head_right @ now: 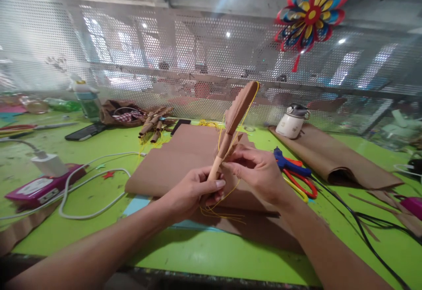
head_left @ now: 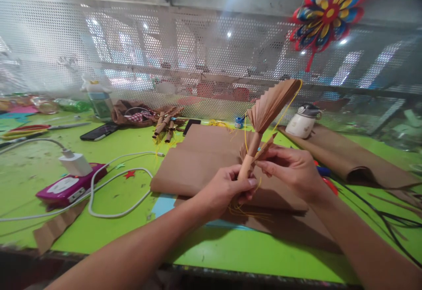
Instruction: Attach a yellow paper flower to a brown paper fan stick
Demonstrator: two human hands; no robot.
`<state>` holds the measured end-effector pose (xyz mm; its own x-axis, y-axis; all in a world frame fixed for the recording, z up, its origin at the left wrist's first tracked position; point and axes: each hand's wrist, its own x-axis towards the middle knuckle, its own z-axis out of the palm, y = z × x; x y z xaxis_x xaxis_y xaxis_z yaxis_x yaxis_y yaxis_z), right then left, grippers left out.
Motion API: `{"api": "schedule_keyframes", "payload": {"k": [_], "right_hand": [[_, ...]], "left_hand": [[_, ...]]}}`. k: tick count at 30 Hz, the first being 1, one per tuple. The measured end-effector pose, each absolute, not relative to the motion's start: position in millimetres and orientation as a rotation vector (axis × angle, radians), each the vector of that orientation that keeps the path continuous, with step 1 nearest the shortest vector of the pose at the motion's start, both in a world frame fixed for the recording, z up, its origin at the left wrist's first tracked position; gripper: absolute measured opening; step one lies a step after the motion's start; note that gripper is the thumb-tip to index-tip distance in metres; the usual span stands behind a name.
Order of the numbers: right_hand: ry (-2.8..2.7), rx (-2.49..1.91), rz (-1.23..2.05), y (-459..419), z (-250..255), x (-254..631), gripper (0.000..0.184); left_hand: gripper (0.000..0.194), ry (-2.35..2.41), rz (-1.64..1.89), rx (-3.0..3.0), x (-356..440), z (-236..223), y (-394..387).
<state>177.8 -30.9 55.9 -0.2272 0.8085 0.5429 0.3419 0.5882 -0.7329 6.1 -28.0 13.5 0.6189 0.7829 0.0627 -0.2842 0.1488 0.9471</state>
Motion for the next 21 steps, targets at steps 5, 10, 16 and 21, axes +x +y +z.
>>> {"api": "schedule_keyframes", "payload": {"k": [5,10,16,21], "right_hand": [[-1.822,-0.917,0.570,-31.7,56.0,175.9,0.007],[-1.818,-0.917,0.551,-33.2,55.2,173.4,0.005],[-1.823,-0.924,0.492,-32.7,51.9,173.8,0.005],[-1.824,-0.942,0.428,-32.9,49.8,172.8,0.007]], "left_hand": [[0.026,0.511,0.803,1.169,5.8,14.7,-28.3],[0.022,0.498,0.818,1.182,5.0,15.6,-28.9],[0.024,0.511,0.816,1.166,5.6,15.0,-29.7],[0.029,0.525,0.843,1.196,8.0,13.3,-29.8]]}}
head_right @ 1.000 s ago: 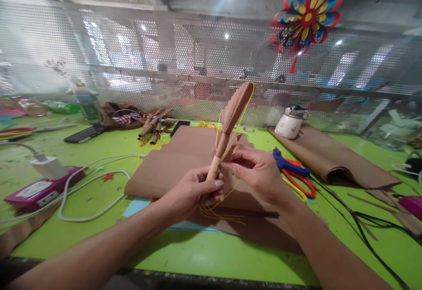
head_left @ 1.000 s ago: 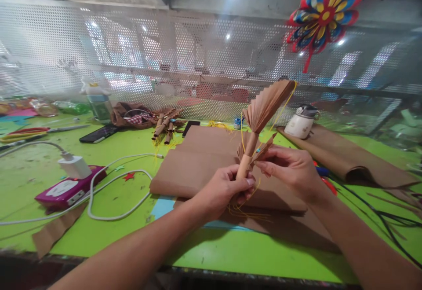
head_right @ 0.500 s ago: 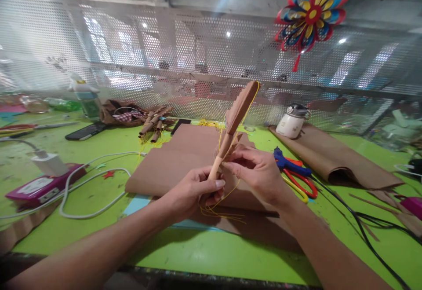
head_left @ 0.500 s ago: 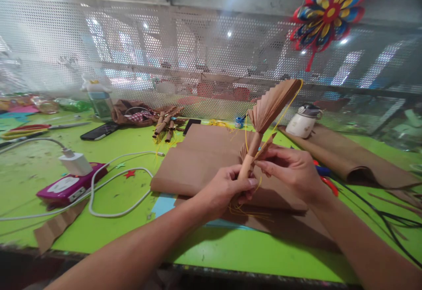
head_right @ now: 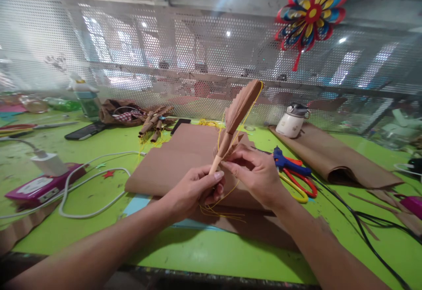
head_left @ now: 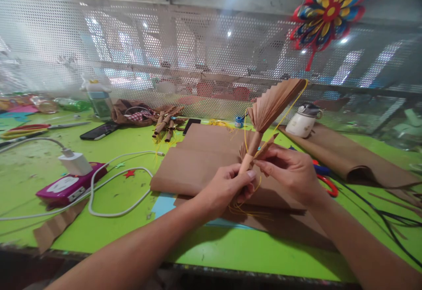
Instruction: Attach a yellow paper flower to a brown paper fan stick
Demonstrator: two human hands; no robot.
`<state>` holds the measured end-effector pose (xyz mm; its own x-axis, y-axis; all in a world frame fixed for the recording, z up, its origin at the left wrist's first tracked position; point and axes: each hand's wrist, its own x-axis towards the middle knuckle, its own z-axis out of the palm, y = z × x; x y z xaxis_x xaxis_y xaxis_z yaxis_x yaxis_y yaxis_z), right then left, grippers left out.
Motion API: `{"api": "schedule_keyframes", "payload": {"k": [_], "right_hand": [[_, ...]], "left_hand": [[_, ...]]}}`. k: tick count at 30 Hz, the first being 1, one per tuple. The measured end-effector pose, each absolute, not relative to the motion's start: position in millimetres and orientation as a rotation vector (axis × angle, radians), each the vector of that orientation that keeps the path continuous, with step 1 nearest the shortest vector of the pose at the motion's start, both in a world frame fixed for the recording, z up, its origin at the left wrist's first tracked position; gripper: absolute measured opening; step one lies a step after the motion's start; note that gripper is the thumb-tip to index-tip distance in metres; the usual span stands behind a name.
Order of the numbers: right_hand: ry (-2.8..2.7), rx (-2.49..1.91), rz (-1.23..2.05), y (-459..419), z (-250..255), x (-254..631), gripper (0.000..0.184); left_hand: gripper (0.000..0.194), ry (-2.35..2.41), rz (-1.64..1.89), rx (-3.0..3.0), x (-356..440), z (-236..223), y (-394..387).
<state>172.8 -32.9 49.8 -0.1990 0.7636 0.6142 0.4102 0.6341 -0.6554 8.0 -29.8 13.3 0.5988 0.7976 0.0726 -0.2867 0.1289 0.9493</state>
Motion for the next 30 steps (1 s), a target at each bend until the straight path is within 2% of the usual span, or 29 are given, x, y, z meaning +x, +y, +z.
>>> {"api": "schedule_keyframes", "payload": {"k": [12,20,30], "right_hand": [[-1.856,-0.866,0.390,-32.9,49.5,171.0,0.004],[-1.879,-0.854,0.225,-30.1,41.8,175.8,0.000],[-1.874,-0.812,0.130,-28.1,34.8,175.7,0.007]], "left_hand": [[0.033,0.545,0.838,1.234,6.5,16.7,-30.6],[0.033,0.547,0.854,1.282,6.5,18.3,-30.7],[0.031,0.528,0.864,1.260,5.6,18.1,-30.9]]}}
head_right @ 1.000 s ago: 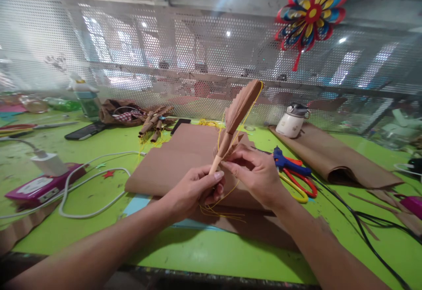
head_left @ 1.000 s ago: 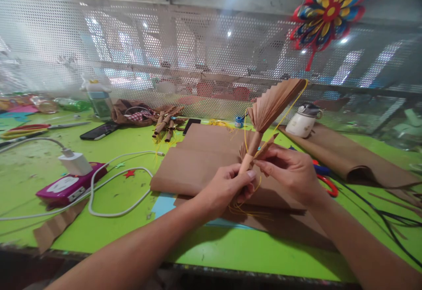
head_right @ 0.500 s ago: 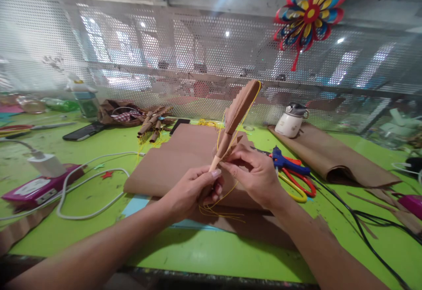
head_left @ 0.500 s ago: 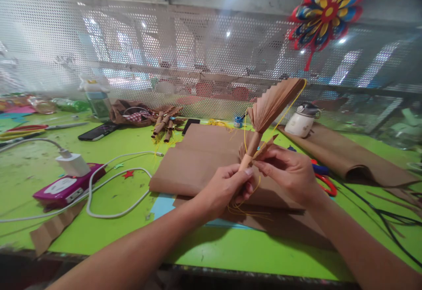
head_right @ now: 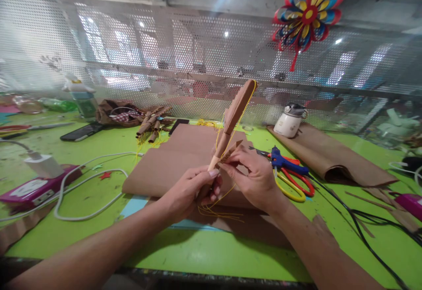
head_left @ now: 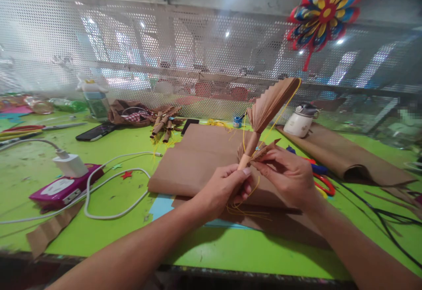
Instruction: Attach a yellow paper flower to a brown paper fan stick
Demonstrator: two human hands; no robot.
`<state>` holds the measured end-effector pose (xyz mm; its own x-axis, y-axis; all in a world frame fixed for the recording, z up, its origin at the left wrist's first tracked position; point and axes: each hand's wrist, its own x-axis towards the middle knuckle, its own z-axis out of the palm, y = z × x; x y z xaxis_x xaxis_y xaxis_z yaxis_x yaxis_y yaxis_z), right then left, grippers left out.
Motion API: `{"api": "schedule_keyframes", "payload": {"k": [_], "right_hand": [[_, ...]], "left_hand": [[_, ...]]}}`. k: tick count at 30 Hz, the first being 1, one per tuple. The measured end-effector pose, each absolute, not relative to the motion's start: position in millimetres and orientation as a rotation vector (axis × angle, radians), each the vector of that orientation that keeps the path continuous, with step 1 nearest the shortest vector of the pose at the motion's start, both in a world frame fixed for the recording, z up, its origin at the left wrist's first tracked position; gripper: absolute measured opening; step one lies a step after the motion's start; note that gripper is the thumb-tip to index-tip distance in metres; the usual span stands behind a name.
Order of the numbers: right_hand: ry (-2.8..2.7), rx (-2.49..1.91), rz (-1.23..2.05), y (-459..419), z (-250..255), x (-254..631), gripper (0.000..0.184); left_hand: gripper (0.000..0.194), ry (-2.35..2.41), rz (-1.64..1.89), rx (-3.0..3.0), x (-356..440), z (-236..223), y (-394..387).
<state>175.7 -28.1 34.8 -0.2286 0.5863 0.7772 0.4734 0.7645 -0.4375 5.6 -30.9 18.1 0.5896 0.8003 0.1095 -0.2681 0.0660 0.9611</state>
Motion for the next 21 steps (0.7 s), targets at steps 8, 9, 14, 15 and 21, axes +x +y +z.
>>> {"api": "schedule_keyframes", "payload": {"k": [8,9,14,15,21], "right_hand": [[-1.864,-0.806,0.103,-28.8,32.9,175.2,0.009],[-1.860,-0.802,0.115,-28.6,32.2,175.3,0.009],[-1.843,-0.818,0.096,-28.6,30.7,173.9,0.008],[-1.839,-0.825,0.082,-28.7,30.5,173.3,0.008],[-1.767,-0.856,0.089,-29.0,26.8,168.7,0.005]], "left_hand": [[0.036,0.545,0.862,1.284,6.7,18.5,-31.1],[0.037,0.548,0.855,1.291,6.7,18.8,-31.0],[0.040,0.573,0.848,1.318,6.8,20.0,-30.4],[0.040,0.574,0.853,1.320,6.8,19.8,-30.1],[0.037,0.563,0.894,1.311,8.0,17.1,-28.2]]}}
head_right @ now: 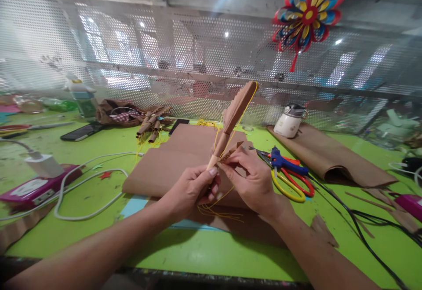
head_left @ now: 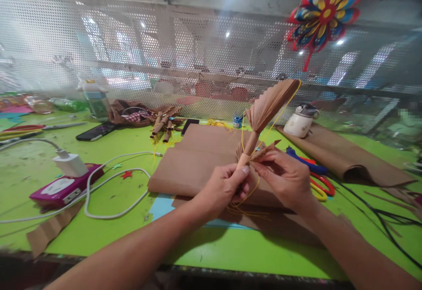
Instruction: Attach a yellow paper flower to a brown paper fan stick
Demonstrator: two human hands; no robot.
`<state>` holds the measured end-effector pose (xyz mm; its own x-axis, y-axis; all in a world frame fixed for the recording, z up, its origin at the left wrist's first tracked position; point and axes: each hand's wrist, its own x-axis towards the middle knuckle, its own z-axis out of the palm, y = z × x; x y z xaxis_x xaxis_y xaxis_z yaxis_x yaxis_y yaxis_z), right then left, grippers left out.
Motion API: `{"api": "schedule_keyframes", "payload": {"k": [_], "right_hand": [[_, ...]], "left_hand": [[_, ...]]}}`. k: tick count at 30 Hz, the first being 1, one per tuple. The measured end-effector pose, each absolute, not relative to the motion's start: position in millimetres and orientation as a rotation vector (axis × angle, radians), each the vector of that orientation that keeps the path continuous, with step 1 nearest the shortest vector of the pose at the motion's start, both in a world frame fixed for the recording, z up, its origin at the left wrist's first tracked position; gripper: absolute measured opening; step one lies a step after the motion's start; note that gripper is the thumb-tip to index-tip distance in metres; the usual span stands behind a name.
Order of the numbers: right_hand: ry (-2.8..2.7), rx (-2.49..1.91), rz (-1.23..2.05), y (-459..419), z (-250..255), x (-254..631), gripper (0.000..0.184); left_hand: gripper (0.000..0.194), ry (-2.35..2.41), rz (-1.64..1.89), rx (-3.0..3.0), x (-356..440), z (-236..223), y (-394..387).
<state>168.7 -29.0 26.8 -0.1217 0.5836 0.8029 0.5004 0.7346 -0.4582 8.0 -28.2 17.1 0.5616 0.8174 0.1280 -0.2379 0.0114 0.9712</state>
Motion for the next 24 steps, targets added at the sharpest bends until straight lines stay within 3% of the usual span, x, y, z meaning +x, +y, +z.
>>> {"api": "schedule_keyframes", "payload": {"k": [13,24], "right_hand": [[-1.682,-0.915,0.309,-33.4,22.0,164.9,0.004],[-1.659,-0.915,0.596,-35.7,17.4,164.8,0.009]], "left_hand": [[0.035,0.702,1.001,1.369,8.5,20.5,-28.7],[0.032,0.991,1.184,1.760,4.8,17.7,-21.9]]}}
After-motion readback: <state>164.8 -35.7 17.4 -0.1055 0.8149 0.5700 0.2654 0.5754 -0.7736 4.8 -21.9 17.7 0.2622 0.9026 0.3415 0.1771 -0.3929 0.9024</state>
